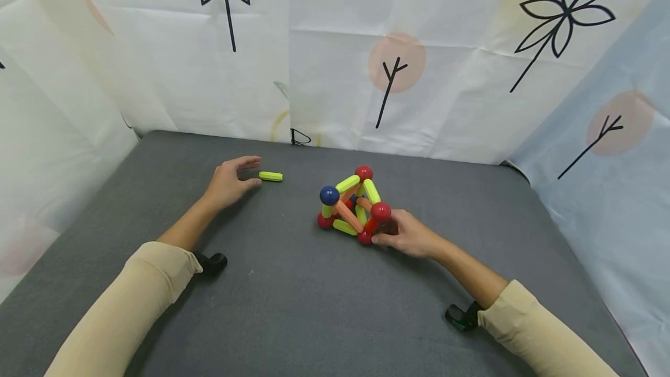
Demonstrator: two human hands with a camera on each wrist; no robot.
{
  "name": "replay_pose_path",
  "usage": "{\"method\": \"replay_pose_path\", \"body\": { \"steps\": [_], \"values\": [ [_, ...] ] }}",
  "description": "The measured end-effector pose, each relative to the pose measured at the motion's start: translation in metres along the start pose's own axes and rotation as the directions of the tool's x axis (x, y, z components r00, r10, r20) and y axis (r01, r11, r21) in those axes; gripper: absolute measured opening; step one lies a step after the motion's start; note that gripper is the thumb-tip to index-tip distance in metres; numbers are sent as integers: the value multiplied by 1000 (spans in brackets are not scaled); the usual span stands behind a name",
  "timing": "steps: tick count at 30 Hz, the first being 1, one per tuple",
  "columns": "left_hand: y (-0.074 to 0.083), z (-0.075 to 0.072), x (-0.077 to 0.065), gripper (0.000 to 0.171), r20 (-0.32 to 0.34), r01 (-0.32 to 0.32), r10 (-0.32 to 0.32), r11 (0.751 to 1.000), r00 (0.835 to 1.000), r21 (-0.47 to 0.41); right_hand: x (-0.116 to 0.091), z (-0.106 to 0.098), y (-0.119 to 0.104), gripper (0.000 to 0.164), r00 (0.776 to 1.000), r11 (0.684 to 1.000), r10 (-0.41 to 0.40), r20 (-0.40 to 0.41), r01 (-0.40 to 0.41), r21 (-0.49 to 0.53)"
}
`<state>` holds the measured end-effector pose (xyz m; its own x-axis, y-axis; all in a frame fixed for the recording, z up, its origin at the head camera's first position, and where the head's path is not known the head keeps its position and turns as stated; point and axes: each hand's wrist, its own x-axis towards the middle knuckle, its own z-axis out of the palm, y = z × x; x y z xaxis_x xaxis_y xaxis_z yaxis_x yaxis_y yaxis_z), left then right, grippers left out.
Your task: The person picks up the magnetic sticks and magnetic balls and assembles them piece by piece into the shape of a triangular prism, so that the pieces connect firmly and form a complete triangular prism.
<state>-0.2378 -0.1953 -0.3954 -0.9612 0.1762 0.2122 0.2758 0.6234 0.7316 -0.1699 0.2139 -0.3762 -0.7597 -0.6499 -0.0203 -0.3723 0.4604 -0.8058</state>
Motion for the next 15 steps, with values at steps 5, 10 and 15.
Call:
{"method": "replay_pose_path", "body": {
  "steps": [5, 10, 15],
  "values": [
    [-5, 4, 10, 54, 17, 20, -20, 1000, 1000, 6, 0, 0, 1, 42, 1000, 1000, -14, 10, 14, 19],
    [-4, 8, 17, 53, 40, 20, -22, 999, 999, 34, 1, 0, 2, 41, 1000, 1000, -15, 12, 15, 20],
    [-3, 12, 19, 51, 32, 16, -17, 999, 999, 41, 0, -1, 1, 38, 1000, 999, -19, 15, 19, 26]
  ]
}}
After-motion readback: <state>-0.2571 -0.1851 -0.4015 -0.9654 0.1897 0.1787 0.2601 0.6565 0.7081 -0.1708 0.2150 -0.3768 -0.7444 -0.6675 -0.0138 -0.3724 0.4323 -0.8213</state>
